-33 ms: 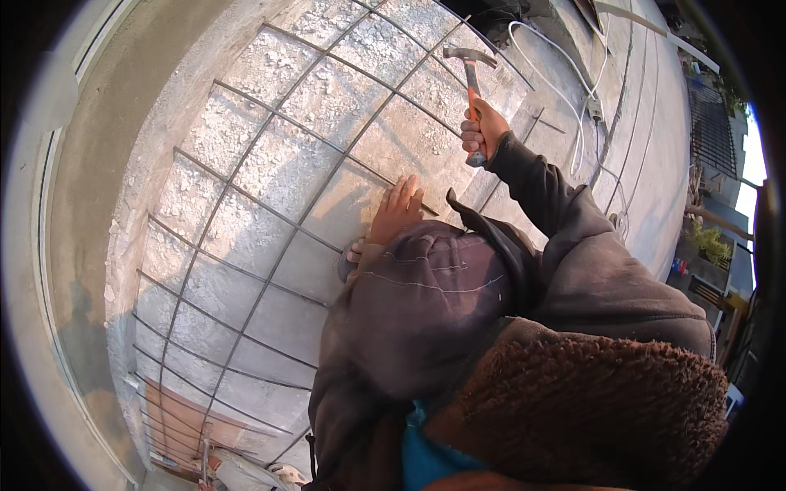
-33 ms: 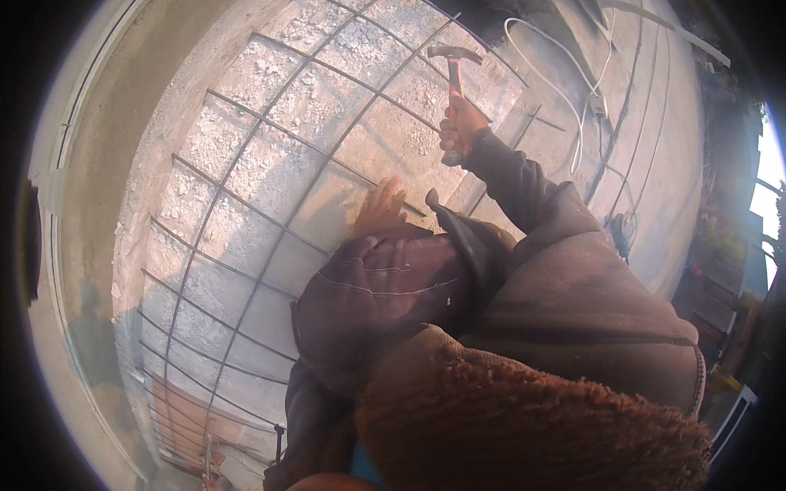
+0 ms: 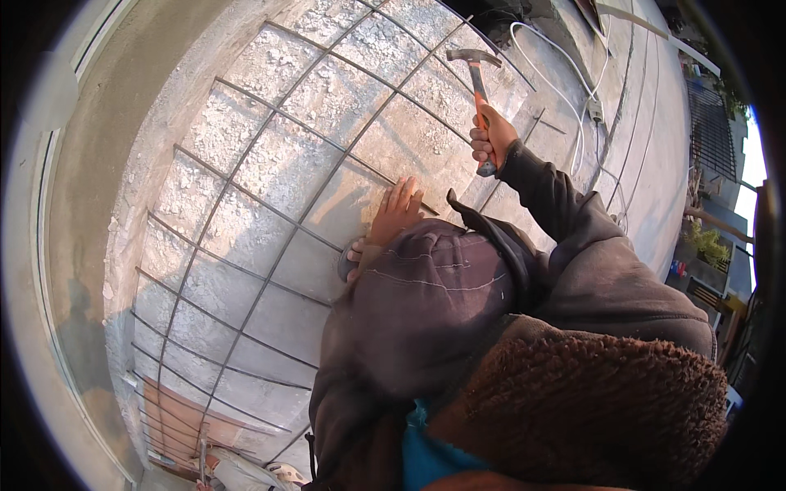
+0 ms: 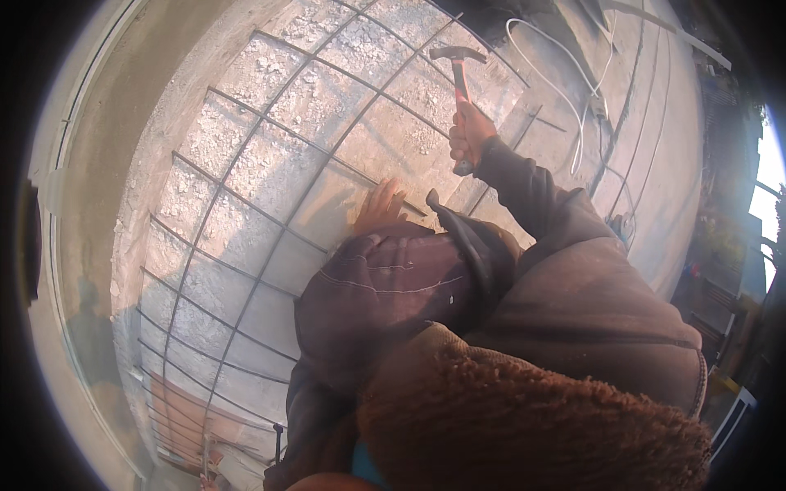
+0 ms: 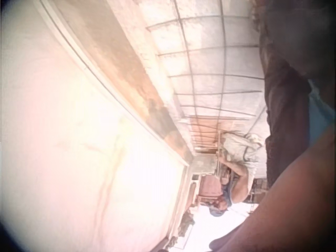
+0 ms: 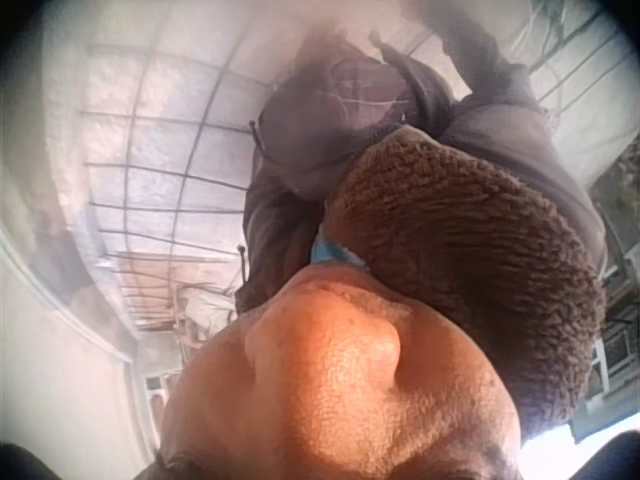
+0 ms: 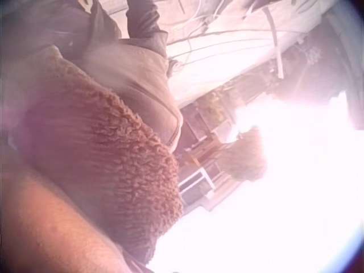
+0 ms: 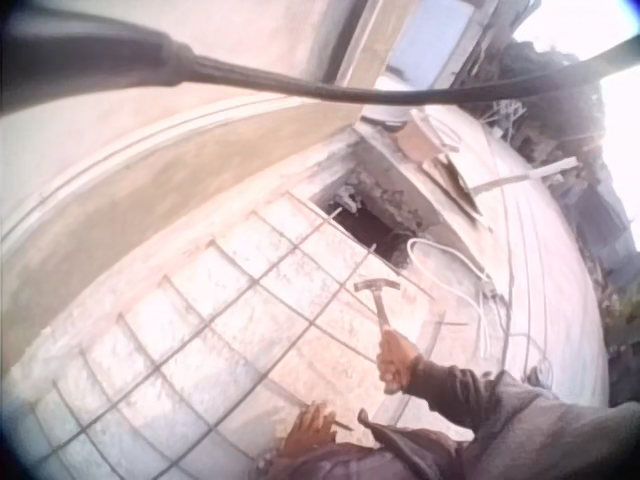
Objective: The person positions and secures metal rebar rods into a grid pattern on a concrete surface. They use a hammer to tap the rods into place and adjust their alignment. Another person assists by holding and positioning additional rods.
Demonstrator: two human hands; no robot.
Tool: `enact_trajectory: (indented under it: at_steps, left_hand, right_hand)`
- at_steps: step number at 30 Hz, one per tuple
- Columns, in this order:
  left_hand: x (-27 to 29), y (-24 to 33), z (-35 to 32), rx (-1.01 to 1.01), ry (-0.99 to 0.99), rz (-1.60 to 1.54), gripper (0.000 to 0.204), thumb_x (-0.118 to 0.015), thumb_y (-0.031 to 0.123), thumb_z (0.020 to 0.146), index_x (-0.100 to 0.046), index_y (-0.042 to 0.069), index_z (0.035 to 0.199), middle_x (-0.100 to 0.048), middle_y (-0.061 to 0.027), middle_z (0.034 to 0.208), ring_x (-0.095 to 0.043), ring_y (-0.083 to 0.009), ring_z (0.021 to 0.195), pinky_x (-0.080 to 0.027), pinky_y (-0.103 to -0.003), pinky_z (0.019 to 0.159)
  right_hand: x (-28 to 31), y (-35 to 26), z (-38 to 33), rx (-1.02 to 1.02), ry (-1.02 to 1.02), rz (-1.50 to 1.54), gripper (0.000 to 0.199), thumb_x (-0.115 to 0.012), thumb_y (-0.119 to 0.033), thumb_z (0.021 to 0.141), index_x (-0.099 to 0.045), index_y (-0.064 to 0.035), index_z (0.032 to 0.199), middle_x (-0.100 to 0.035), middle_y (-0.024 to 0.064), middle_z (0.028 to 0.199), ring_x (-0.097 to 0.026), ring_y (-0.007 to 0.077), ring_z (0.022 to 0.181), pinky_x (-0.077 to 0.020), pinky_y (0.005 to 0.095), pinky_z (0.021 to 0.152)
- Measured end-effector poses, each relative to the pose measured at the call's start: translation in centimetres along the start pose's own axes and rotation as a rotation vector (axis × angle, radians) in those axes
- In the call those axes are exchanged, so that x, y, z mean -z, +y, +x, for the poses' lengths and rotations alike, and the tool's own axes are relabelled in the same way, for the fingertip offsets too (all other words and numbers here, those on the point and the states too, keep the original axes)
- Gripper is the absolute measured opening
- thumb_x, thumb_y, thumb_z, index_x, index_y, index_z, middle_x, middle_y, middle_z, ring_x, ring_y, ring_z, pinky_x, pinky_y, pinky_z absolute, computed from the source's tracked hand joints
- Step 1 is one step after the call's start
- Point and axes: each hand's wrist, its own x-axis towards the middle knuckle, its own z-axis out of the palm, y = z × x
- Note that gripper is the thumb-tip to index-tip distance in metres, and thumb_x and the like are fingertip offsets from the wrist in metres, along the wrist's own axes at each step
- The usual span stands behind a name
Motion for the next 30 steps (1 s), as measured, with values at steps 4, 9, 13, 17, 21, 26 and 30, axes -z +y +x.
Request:
enact_trajectory:
  at_steps: [4,9,13,17,21,26,30]
  left_hand:
    - [-1.5,-1.9,-2.6,0.087,0.305,-0.050,0.052,-0.063,0.031,0.091,-0.049,0.009,0.135,-0.050,-0.0132,0.142,-0.048,-0.0321,0.131,-0.040,-0.044,0.108]
    - [11.3,1.3,1.4,0.903,0.777,-1.128,0.044,-0.060,0.028,0.099,-0.050,-0.002,0.130,-0.062,-0.0171,0.127,-0.059,-0.0282,0.117,-0.045,-0.039,0.103]
    - [18.9,-0.5,1.1,0.836,0.988,-1.162,0.043,-0.059,0.028,0.099,-0.049,-0.005,0.126,-0.067,-0.0164,0.111,-0.063,-0.0226,0.109,-0.048,-0.036,0.097]
    - [22.4,-1.5,-4.5,1.071,1.325,-1.098,0.029,-0.059,0.026,0.097,-0.050,0.000,0.107,-0.065,-0.0115,0.088,-0.066,-0.0173,0.077,-0.054,-0.033,0.073]
    - [24.5,-0.4,-12.4,1.370,1.615,-0.961,0.022,-0.059,0.022,0.095,-0.050,0.002,0.099,-0.058,-0.0059,0.072,-0.058,-0.0155,0.054,-0.050,-0.032,0.051]
    - [21.8,-1.1,-20.6,1.581,1.682,-0.775,0.026,-0.062,0.026,0.092,-0.053,0.001,0.091,-0.057,-0.0055,0.064,-0.056,-0.0165,0.046,-0.047,-0.032,0.043]
    - [22.1,-1.3,-23.3,1.816,1.512,-0.664,0.033,-0.062,0.034,0.091,-0.058,0.001,0.089,-0.062,-0.0075,0.065,-0.059,-0.0174,0.049,-0.050,-0.034,0.049]
  right_hand:
    - [-0.4,1.0,-2.0,0.226,0.046,-0.492,0.043,-0.066,-0.046,0.093,-0.042,-0.0141,0.075,-0.036,-0.0044,0.049,-0.037,0.0091,0.031,-0.0367,0.0299,0.029]
    - [-6.6,2.5,-2.5,0.461,-0.337,-1.267,0.035,-0.071,-0.032,0.089,-0.060,0.0002,0.092,-0.049,0.0031,0.060,-0.049,0.0128,0.047,-0.0415,0.0323,0.044]
    - [-16.0,7.4,-4.6,0.335,-1.003,-1.265,0.031,-0.072,-0.029,0.088,-0.062,-0.0029,0.101,-0.060,0.0045,0.078,-0.055,0.0088,0.072,-0.0465,0.0278,0.064]
    - [-22.6,11.9,-8.3,-0.028,-1.361,-1.184,0.040,-0.071,-0.031,0.089,-0.058,-0.0044,0.115,-0.063,0.0023,0.090,-0.058,0.0099,0.077,-0.0487,0.0270,0.070]
    - [-22.5,16.2,-6.4,0.205,-1.607,-1.691,0.050,-0.073,-0.038,0.088,-0.058,-0.0040,0.121,-0.064,0.0038,0.090,-0.062,0.0121,0.081,-0.0493,0.0269,0.075]
    - [-19.1,17.7,-3.6,-0.120,-1.675,-1.653,0.044,-0.074,-0.043,0.087,-0.066,-0.0043,0.107,-0.066,0.0055,0.088,-0.063,0.0143,0.088,-0.0486,0.0315,0.082]
    - [-16.4,19.2,-0.9,0.010,-1.897,-2.010,0.025,-0.074,-0.025,0.091,-0.066,-0.0035,0.100,-0.070,0.0041,0.094,-0.063,0.0101,0.088,-0.0495,0.0298,0.081]
